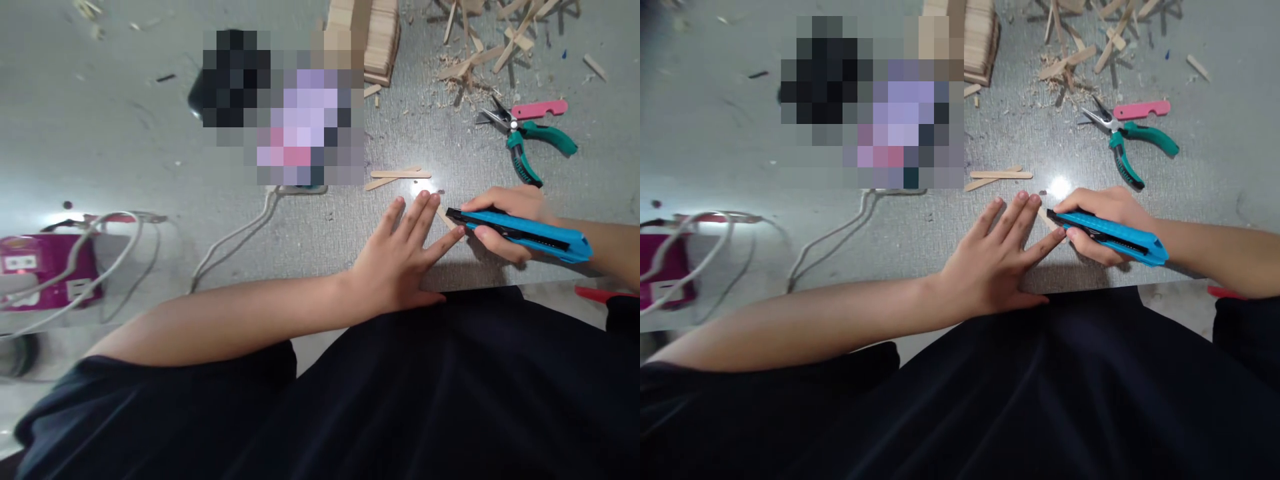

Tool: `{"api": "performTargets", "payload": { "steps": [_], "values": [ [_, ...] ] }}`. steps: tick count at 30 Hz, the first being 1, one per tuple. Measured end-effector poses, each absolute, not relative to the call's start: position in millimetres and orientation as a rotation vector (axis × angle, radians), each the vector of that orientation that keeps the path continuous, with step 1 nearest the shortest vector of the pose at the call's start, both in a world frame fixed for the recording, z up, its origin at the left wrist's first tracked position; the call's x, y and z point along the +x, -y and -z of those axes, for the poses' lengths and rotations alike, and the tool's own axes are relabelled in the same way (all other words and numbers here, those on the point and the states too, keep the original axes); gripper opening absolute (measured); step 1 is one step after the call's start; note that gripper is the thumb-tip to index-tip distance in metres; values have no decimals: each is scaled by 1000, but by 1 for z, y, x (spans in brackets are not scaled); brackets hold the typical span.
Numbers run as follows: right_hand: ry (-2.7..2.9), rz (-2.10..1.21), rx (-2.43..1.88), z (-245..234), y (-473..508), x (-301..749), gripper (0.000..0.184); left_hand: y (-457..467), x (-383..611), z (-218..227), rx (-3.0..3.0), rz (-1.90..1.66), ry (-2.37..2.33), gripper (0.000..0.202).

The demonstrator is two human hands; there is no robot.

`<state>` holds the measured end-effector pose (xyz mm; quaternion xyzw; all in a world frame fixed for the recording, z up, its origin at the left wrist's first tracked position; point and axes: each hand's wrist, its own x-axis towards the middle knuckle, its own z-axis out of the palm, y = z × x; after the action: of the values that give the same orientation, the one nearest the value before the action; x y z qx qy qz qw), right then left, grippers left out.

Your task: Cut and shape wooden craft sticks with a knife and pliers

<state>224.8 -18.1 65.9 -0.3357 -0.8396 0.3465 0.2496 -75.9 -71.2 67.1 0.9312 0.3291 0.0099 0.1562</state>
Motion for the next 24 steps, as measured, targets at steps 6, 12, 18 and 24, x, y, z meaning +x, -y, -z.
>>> {"api": "performTargets", "payload": {
  "steps": [6, 12, 18, 24],
  "values": [
    [2391, -959, -870, -66, 15, 224, 31, 72, -75, -66, 2702, 49, -913, 141],
    [2361, -822, -758, -64, 12, 220, 23, 69, -72, -63, 2768, 148, -916, 134],
    [2368, -737, -668, -53, 9, 219, 23, 64, -60, -75, 2765, 388, -945, 142],
    [2366, -696, -633, -49, 7, 219, 22, 64, -37, -102, 2739, 777, -953, 141]
  ]
}}
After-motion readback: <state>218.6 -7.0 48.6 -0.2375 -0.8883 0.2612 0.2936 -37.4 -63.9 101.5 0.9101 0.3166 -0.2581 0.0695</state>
